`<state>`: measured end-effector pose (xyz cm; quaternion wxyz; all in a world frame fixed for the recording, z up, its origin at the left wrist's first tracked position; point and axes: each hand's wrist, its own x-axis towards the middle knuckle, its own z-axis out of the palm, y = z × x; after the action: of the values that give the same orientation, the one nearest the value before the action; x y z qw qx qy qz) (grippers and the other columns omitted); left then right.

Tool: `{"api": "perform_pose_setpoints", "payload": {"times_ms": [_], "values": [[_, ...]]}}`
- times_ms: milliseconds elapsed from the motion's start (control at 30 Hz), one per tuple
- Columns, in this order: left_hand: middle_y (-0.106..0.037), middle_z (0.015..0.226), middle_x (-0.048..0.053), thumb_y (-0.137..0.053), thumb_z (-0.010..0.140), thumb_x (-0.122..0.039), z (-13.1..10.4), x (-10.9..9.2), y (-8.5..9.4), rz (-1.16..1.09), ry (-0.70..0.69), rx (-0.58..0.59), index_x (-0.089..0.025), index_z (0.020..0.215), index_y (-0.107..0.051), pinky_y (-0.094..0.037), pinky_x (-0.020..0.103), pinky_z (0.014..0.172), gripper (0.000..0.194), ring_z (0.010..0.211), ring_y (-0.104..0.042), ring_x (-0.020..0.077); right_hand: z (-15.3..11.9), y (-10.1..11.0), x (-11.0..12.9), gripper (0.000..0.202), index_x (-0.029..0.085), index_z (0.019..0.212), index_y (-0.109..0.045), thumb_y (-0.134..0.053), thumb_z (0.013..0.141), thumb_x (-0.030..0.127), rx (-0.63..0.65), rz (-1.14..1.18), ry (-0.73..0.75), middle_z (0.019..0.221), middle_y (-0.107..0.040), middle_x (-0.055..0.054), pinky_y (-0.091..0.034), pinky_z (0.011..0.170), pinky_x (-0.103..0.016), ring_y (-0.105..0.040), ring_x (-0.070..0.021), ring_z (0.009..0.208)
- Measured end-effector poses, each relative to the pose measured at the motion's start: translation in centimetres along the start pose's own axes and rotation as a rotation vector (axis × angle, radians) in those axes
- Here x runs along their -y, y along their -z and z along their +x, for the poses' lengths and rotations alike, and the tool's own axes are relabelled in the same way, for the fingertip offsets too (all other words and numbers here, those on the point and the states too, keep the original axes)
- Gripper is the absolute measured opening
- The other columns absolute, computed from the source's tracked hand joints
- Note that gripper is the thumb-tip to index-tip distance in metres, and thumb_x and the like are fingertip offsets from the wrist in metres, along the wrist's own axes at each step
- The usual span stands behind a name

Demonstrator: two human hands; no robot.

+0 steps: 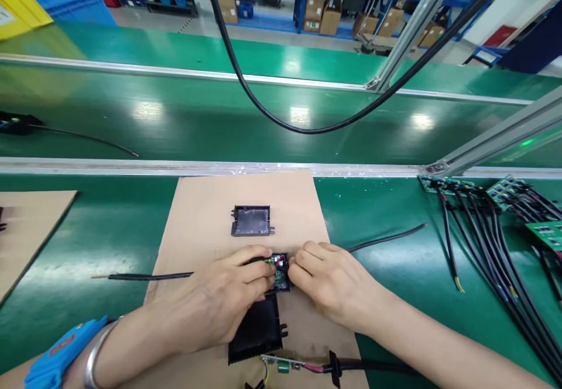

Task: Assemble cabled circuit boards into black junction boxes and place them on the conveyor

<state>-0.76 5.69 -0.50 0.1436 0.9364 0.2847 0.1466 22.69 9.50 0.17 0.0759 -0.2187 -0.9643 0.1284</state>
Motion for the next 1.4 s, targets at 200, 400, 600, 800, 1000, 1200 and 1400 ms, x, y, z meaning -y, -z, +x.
{"api": "perform_pose_setpoints", "payload": {"times_ms": [200, 400, 600, 800, 1000, 1200, 1400], "values": [[-0.071, 0.105, 0.009, -0.056, 0.076, -0.007, -0.2, 0.2, -0.1, 0.035, -0.020, -0.021, -0.012, 0.093, -0.067, -0.035, 0.038, 0.116, 0.020, 0.109, -0.060, 0.0230, -0.2, -0.3, 0.5, 0.024, 0.018, 0.080, -0.053, -0.035, 0.090, 0.004, -0.079, 0.251, -0.171, 0.074, -0.051, -0.003, -0.038, 0.060, -0.028, -0.044, -0.0159, 0.068], [-0.071, 0.101, 0.007, -0.051, 0.084, -0.005, -0.6, 0.3, -0.4, 0.013, -0.019, -0.066, -0.013, 0.093, -0.066, -0.033, 0.037, 0.118, 0.019, 0.109, -0.062, 0.0196, -0.2, -0.2, 1.6, 0.022, 0.018, 0.080, -0.051, -0.037, 0.091, 0.006, -0.093, 0.233, -0.235, 0.073, -0.051, -0.003, -0.039, 0.060, -0.028, -0.045, -0.0162, 0.067], [-0.070, 0.103, 0.011, -0.053, 0.085, -0.009, -0.6, 0.1, -0.7, 0.024, 0.017, -0.089, -0.010, 0.092, -0.067, -0.035, 0.035, 0.117, 0.015, 0.116, -0.060, 0.0232, -0.2, 0.0, 0.1, 0.032, 0.017, 0.084, -0.059, -0.033, 0.091, 0.000, -0.021, -0.007, -0.034, 0.079, -0.058, -0.005, -0.040, 0.064, -0.030, -0.046, -0.0175, 0.071], [-0.070, 0.107, 0.012, -0.052, 0.083, -0.004, -0.9, 0.3, -0.8, -0.012, -0.011, -0.070, -0.010, 0.094, -0.067, -0.034, 0.039, 0.117, 0.019, 0.128, -0.052, 0.0263, 0.2, -0.5, 2.3, 0.027, 0.016, 0.076, -0.059, -0.039, 0.090, 0.005, 0.056, -0.348, 0.043, 0.073, -0.056, -0.007, -0.038, 0.059, -0.035, -0.047, -0.0213, 0.067], [-0.061, 0.126, 0.016, -0.048, 0.085, -0.003, -1.2, 0.3, -0.9, -0.043, 0.066, 0.003, -0.009, 0.110, -0.058, -0.035, 0.043, 0.117, 0.028, 0.136, -0.042, 0.0258, -0.1, -1.2, 3.9, 0.026, 0.012, 0.078, -0.064, -0.040, 0.085, 0.004, 0.047, -0.423, -0.039, 0.073, -0.058, -0.011, -0.039, 0.055, -0.037, -0.050, -0.0245, 0.065], [-0.054, 0.133, 0.018, -0.049, 0.074, 0.000, -1.1, 0.3, -0.6, -0.013, 0.075, 0.031, -0.008, 0.131, -0.047, -0.042, 0.045, 0.111, 0.057, 0.131, -0.047, 0.0300, -0.8, -1.0, 2.1, 0.022, 0.015, 0.096, -0.065, -0.043, 0.095, 0.013, -0.092, 0.117, -0.283, 0.085, -0.059, -0.007, -0.045, 0.072, -0.032, -0.052, -0.0189, 0.078], [-0.057, 0.127, 0.015, -0.043, 0.075, 0.001, -0.9, -0.3, -0.6, 0.057, 0.049, 0.090, -0.007, 0.121, -0.055, -0.035, 0.044, 0.116, 0.049, 0.137, -0.039, 0.0321, -0.2, -1.6, 2.3, 0.035, 0.014, 0.071, -0.059, -0.034, 0.094, 0.006, -0.136, -0.039, -0.062, 0.072, -0.052, -0.006, -0.037, 0.060, -0.034, -0.042, -0.0192, 0.067]]}}
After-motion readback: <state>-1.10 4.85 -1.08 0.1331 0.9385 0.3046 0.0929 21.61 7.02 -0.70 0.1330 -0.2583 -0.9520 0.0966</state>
